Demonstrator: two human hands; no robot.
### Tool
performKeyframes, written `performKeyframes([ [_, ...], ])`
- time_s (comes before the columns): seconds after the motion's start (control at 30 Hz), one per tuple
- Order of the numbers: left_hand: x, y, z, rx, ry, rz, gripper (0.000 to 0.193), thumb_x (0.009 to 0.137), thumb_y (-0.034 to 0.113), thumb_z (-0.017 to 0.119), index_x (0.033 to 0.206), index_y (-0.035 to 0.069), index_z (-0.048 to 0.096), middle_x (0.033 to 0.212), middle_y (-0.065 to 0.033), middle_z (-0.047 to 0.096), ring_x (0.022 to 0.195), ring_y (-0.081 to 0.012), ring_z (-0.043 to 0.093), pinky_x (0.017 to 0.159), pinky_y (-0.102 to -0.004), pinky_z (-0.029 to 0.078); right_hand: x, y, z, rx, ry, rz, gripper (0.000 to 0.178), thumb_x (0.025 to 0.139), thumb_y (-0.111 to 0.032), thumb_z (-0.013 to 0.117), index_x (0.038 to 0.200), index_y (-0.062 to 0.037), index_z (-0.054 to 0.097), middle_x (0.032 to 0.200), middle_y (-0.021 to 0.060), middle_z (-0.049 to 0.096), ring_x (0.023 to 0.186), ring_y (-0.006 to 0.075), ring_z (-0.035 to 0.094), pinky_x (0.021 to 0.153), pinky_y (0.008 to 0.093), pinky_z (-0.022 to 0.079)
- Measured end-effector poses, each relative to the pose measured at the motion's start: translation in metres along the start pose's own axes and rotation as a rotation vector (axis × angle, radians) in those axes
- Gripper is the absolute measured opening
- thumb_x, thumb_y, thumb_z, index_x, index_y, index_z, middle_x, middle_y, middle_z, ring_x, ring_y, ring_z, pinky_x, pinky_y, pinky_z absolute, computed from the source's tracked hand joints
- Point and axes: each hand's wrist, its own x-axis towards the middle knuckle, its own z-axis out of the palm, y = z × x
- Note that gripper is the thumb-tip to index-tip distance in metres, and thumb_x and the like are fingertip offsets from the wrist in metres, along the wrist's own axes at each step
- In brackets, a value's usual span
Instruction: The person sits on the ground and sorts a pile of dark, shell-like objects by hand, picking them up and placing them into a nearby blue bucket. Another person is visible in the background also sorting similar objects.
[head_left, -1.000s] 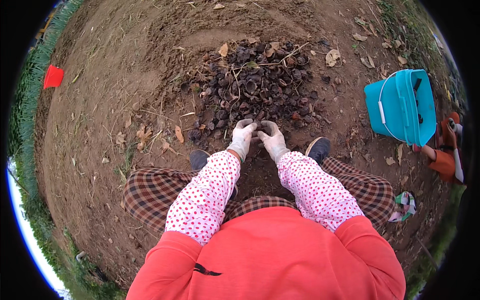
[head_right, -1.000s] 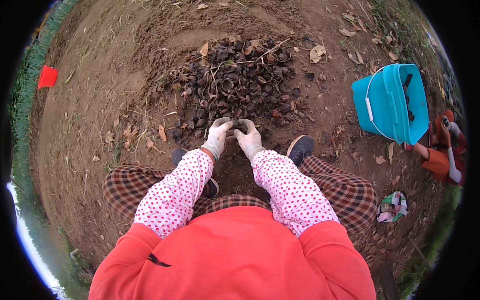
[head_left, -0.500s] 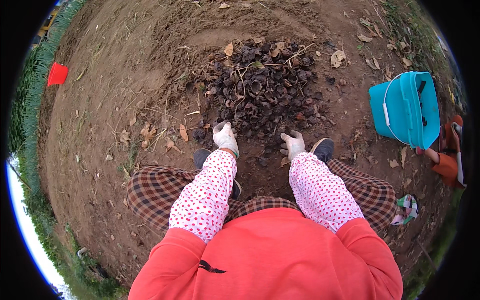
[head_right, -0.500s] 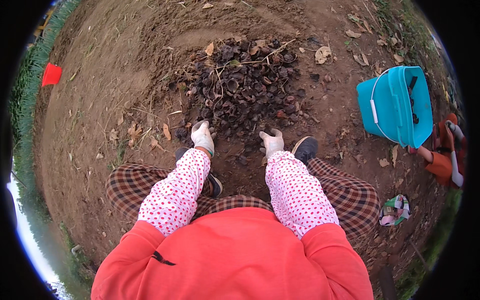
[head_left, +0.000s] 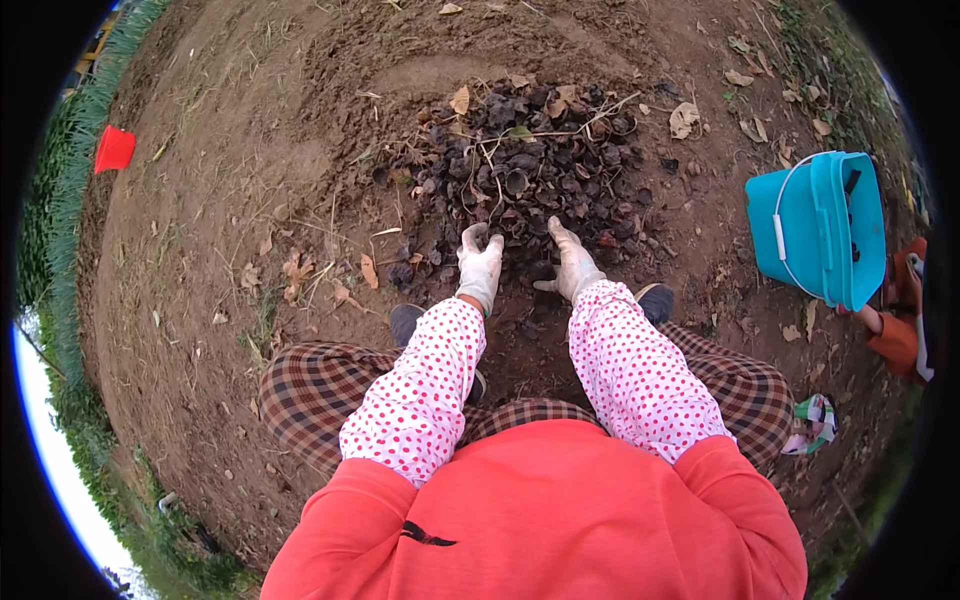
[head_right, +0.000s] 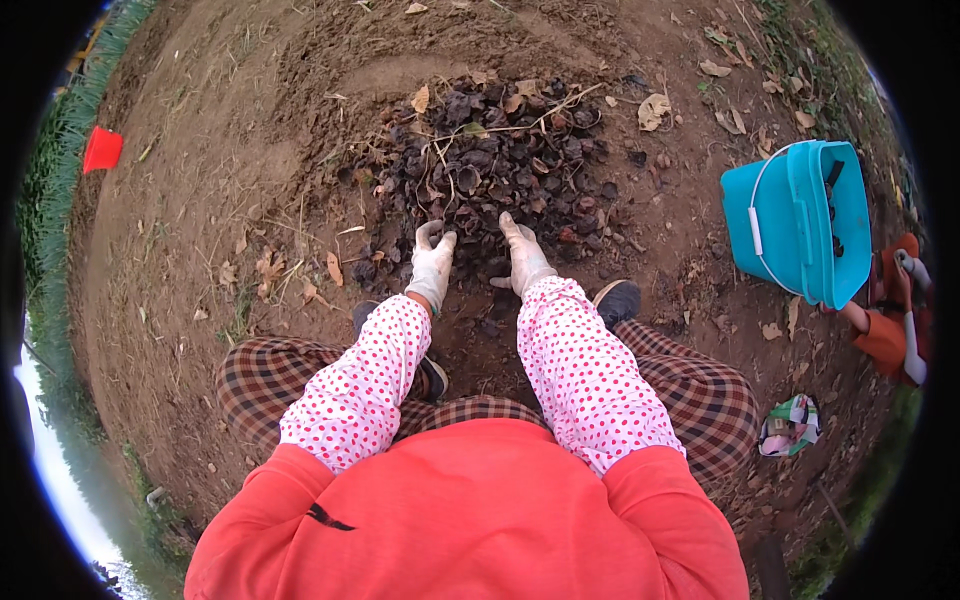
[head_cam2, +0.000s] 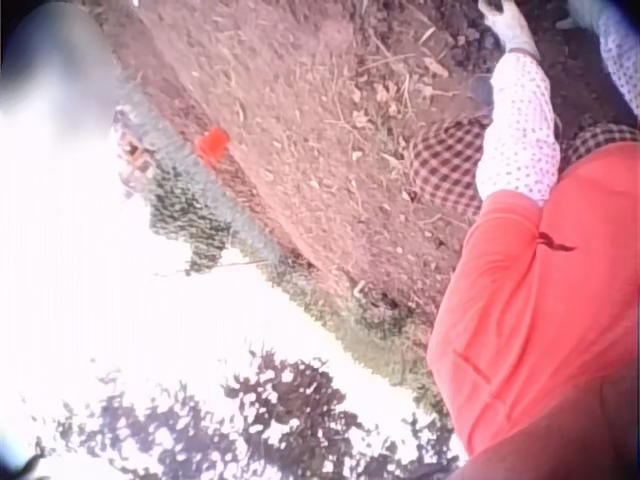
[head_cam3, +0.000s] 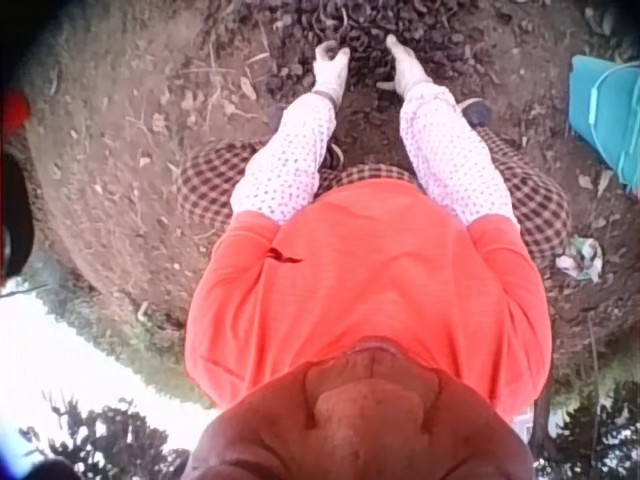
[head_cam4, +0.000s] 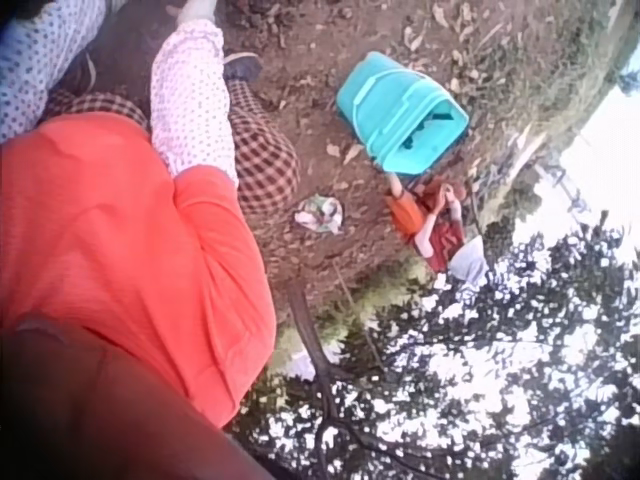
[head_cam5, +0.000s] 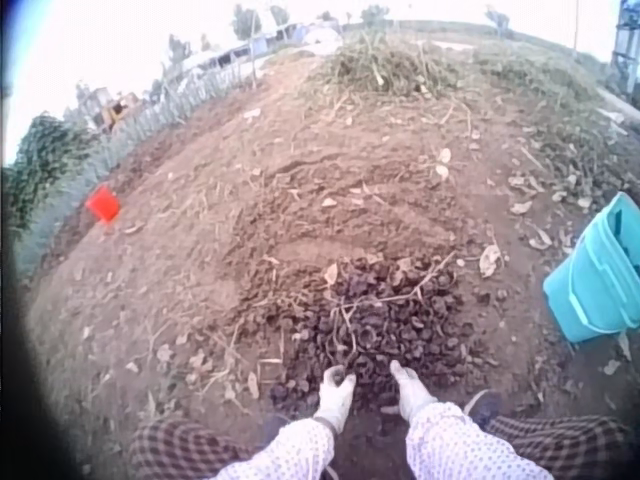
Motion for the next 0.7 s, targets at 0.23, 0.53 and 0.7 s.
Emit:
performKeyframes([
  [0.23,-0.038,0.022,0.015,0.333,-0.163,0.299,0.049,0.083,0.025,0.074,0.129,0.015,0.061,0.13,-0.0183,0.054,0.121,-0.0357,0.056,0.105,-0.0421,0.047,0.01,0.008,-0.006,-0.032,-0.045,-0.028,0.091,0.089,-0.067,0.067,0.159,-0.0232,0.028,0.17,0.0051,0.015,0.153,0.0375,0.015,0.108,0.0735,0.032],
  [0.53,-0.059,0.031,0.016,0.369,-0.307,0.526,0.048,0.077,0.018,0.074,0.122,0.007,0.061,0.127,-0.0169,0.058,0.121,-0.0351,0.057,0.106,-0.0413,0.047,0.068,0.057,-0.036,0.336,-0.161,0.095,0.064,0.092,-0.062,0.066,0.143,-0.0274,0.048,0.132,0.0071,0.058,0.124,0.0318,0.051,0.089,0.0603,0.049],
  [0.7,-0.075,0.05,0.011,0.305,-0.402,0.528,0.052,0.079,0.012,0.072,0.128,0.004,0.056,0.12,-0.0145,0.061,0.118,-0.0301,0.06,0.105,-0.0386,0.048,0.063,0.053,-0.042,0.39,-0.13,0.05,0.054,0.093,-0.055,0.07,0.135,-0.0245,0.056,0.122,0.0088,0.062,0.11,0.0324,0.057,0.085,0.0602,0.049],
])
